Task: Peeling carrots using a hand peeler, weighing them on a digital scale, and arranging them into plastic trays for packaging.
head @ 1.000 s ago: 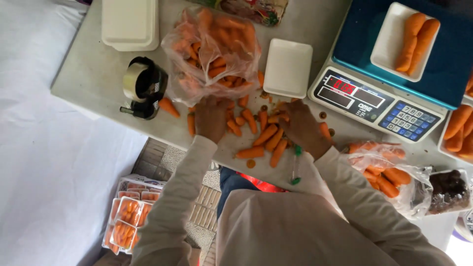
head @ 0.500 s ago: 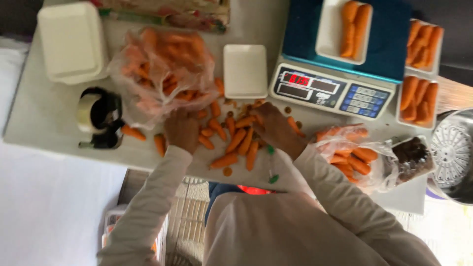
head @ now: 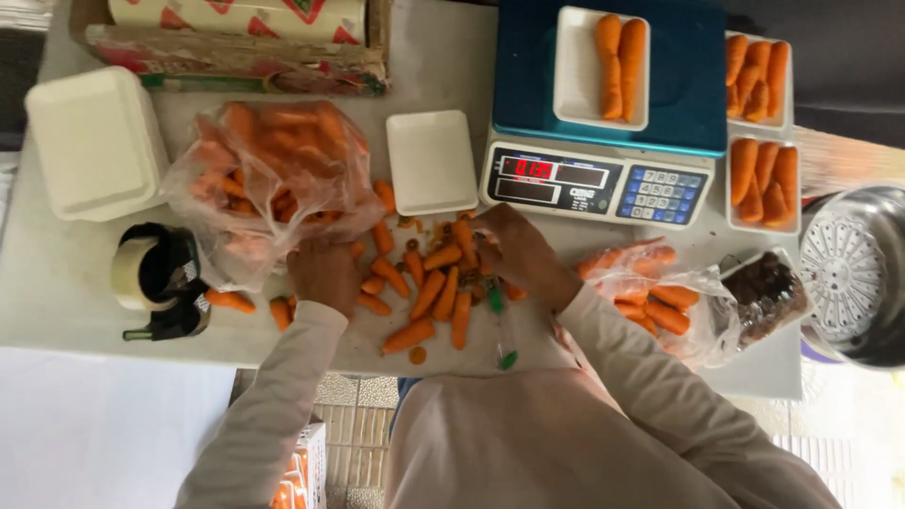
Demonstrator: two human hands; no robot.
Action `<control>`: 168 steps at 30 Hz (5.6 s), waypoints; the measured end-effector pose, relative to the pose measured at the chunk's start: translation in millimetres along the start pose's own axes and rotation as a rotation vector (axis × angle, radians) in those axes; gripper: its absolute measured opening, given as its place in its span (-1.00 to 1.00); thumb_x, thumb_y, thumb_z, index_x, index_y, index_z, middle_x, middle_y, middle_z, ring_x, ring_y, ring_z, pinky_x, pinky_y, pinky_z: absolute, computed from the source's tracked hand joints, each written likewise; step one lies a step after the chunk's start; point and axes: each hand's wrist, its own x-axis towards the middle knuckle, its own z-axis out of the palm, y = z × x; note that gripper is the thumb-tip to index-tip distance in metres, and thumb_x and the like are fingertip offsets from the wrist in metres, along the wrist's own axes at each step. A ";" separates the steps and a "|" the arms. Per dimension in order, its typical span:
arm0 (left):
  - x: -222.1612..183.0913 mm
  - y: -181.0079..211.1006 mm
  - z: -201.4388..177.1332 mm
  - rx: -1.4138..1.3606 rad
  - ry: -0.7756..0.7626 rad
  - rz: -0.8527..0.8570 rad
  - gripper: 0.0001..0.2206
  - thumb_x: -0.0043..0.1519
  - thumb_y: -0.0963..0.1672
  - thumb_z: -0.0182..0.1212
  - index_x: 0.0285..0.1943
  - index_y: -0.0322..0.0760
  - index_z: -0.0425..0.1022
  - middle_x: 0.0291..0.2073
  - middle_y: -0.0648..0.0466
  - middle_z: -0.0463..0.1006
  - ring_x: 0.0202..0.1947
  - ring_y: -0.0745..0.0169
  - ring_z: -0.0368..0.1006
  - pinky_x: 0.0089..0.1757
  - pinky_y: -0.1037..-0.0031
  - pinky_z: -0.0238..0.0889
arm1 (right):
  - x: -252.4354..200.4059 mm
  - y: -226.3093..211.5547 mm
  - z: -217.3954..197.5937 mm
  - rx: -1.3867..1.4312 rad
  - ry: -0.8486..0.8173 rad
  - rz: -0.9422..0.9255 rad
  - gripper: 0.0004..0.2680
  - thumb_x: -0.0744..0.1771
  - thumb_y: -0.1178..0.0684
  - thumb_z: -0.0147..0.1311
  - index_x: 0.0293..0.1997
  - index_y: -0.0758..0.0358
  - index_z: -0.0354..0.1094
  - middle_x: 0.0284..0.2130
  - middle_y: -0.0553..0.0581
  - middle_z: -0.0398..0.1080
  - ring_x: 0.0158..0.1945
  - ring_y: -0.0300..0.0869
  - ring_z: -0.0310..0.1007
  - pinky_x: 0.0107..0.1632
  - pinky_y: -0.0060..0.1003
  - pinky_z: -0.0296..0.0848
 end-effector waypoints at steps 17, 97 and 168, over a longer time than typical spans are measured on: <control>281.0 231.2 -151.0 -1.079 0.160 0.238 -0.49 0.24 0.08 0.15 0.29 -0.25 0.44 -0.09 -0.08 0.68 -0.15 -0.02 0.55 -0.11 0.23 0.36 | 7.8 50.8 -149.7 0.288 0.550 0.243 -0.81 0.34 0.20 -0.11 -0.06 0.20 0.47 -0.20 0.06 0.48 -0.14 -0.22 0.51 -0.24 -0.36 0.48; 209.8 235.8 -170.7 -1.533 -0.171 0.494 -0.71 0.25 -0.26 0.20 0.13 -0.17 0.53 -0.09 -0.10 0.66 -0.11 -0.03 0.66 -0.13 0.27 0.57 | -4.8 40.0 -159.8 0.661 0.755 0.183 -0.77 0.31 0.30 0.28 -0.05 0.40 0.24 -0.14 0.25 0.43 -0.13 -0.15 0.50 -0.15 -0.33 0.52; -17.8 10.2 -295.9 -0.595 0.691 -0.363 -0.48 0.42 -0.53 -0.13 -0.43 -0.34 -0.24 -0.54 -0.04 -0.18 -0.50 0.10 -0.24 -0.34 0.12 -0.44 | -80.2 -13.0 -213.6 0.124 1.075 0.115 -0.77 0.48 0.20 0.29 -0.24 0.21 0.23 -0.34 0.04 0.26 -0.25 -0.25 0.22 -0.10 -0.32 0.24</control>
